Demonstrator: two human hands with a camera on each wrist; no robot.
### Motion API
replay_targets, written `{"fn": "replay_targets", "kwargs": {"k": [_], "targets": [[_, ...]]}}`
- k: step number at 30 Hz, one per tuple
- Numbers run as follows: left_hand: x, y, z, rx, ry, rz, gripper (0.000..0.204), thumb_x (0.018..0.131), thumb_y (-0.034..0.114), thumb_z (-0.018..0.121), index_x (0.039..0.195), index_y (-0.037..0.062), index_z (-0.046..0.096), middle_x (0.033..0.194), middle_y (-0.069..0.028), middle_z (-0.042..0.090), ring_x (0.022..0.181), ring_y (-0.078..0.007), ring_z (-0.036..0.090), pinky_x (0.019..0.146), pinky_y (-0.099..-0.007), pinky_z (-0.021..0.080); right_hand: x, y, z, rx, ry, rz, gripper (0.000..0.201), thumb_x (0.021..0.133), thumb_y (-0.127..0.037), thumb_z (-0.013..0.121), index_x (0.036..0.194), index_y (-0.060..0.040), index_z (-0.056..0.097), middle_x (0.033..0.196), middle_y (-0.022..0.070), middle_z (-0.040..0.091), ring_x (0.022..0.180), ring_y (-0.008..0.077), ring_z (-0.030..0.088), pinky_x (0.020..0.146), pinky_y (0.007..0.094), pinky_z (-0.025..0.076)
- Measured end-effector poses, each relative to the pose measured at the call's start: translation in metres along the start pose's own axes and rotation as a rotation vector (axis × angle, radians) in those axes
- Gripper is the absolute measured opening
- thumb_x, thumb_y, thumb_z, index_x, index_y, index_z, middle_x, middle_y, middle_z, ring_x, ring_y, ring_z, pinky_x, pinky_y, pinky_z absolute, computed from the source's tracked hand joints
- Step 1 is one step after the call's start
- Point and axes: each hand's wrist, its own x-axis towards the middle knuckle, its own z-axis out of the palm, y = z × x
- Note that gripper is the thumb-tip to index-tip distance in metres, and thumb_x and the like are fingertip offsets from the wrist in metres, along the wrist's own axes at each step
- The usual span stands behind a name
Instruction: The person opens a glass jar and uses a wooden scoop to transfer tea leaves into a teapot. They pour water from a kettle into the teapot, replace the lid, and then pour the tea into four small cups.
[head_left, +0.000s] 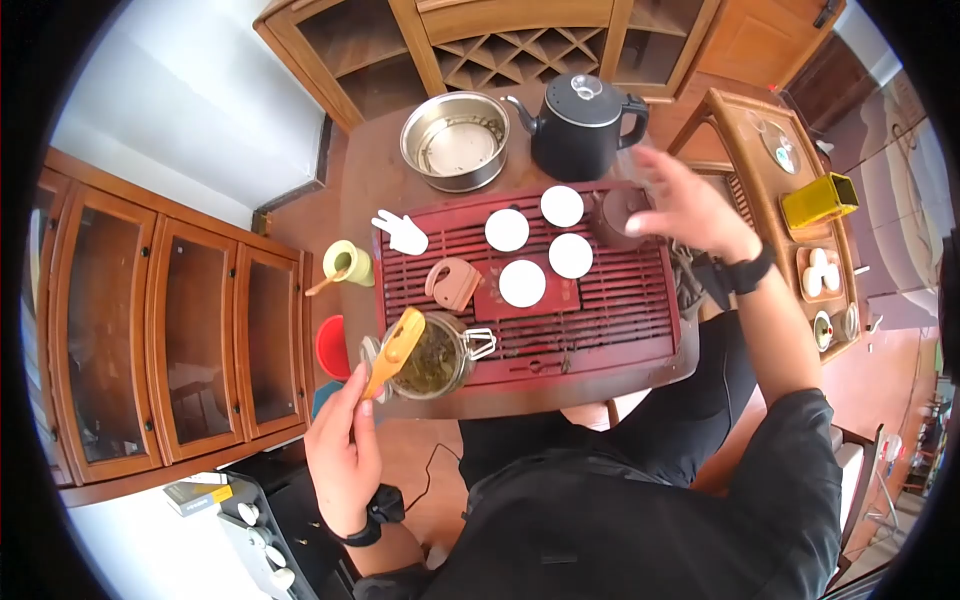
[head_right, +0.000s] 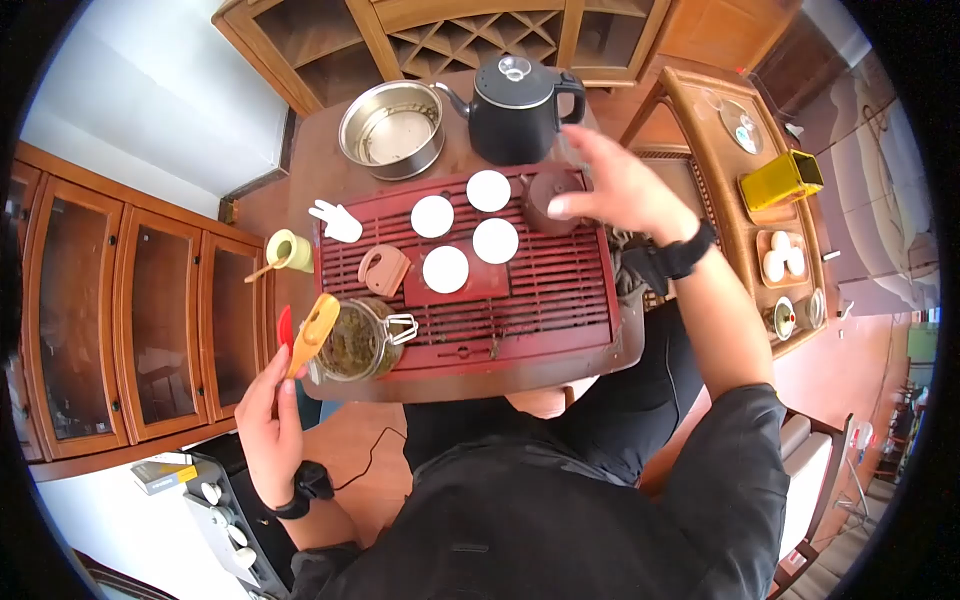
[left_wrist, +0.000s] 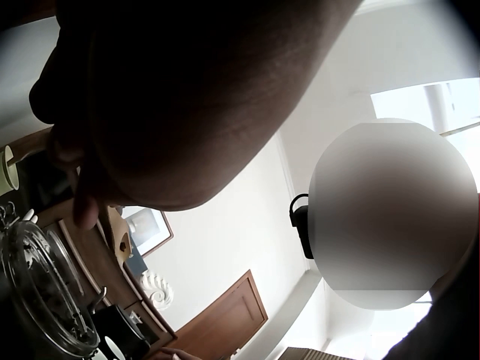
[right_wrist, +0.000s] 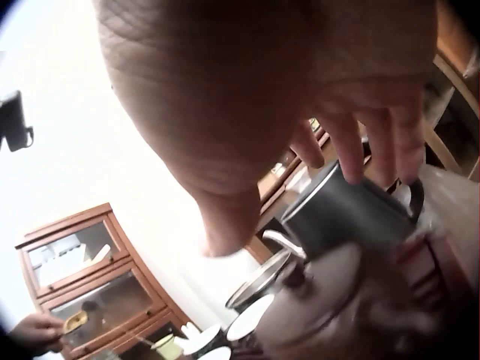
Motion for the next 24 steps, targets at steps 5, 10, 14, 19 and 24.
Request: {"fn": "replay_targets", "kwargs": {"k": [5, 10, 14, 19, 24], "targets": [[0.005, 0.008, -0.006, -0.035, -0.016, -0.130, 0.036, 0.101, -0.001, 0.052, 0.136, -0.0041, 0.060, 0.117, -0.0203, 0.071, 0.104, -0.0231, 0.072, 0.091, -0.0321, 0.053, 0.067, 0.057, -0.038, -0.086, 0.328, 0.086, 0.060, 0.096, -0.041, 0.071, 0.137, 0.0014, 0.056, 0.132, 0.0231, 0.062, 0.124, 0.0352, 0.060, 0.107, 0.0406, 0.046], [0.012, 0.007, -0.001, -0.015, 0.055, -0.209, 0.036, 0.101, 0.000, 0.053, 0.136, -0.0048, 0.060, 0.109, -0.0189, 0.073, 0.098, -0.0221, 0.072, 0.085, -0.0306, 0.055, 0.075, 0.012, -0.030, -0.160, 0.358, -0.151, 0.040, 0.092, -0.031, 0.074, 0.119, -0.0033, 0.066, 0.115, 0.0166, 0.067, 0.115, 0.0345, 0.060, 0.099, 0.0406, 0.048], [0.011, 0.002, 0.006, -0.041, 0.109, -0.230, 0.035, 0.100, 0.000, 0.054, 0.135, -0.0052, 0.061, 0.107, -0.0194, 0.074, 0.097, -0.0238, 0.072, 0.085, -0.0312, 0.054, 0.068, -0.023, -0.023, -0.249, 0.149, -0.409, 0.034, 0.087, -0.022, 0.077, 0.114, -0.0050, 0.067, 0.112, 0.0131, 0.066, 0.113, 0.0338, 0.059, 0.101, 0.0430, 0.046], [0.007, -0.003, 0.003, -0.043, 0.122, -0.235, 0.036, 0.100, -0.001, 0.053, 0.136, -0.0050, 0.060, 0.110, -0.0198, 0.073, 0.098, -0.0236, 0.072, 0.086, -0.0311, 0.054, 0.088, -0.019, -0.037, -0.355, 0.294, -0.311, 0.044, 0.086, -0.023, 0.078, 0.123, -0.0043, 0.063, 0.117, 0.0155, 0.065, 0.119, 0.0347, 0.056, 0.103, 0.0443, 0.044], [-0.001, -0.008, -0.007, -0.079, 0.116, -0.247, 0.037, 0.100, -0.002, 0.052, 0.137, -0.0043, 0.060, 0.109, -0.0195, 0.072, 0.100, -0.0243, 0.072, 0.085, -0.0319, 0.055, 0.123, 0.075, -0.039, -0.191, 0.207, 0.011, 0.050, 0.092, -0.030, 0.077, 0.130, -0.0025, 0.059, 0.114, 0.0173, 0.067, 0.109, 0.0299, 0.064, 0.099, 0.0398, 0.049]]}}
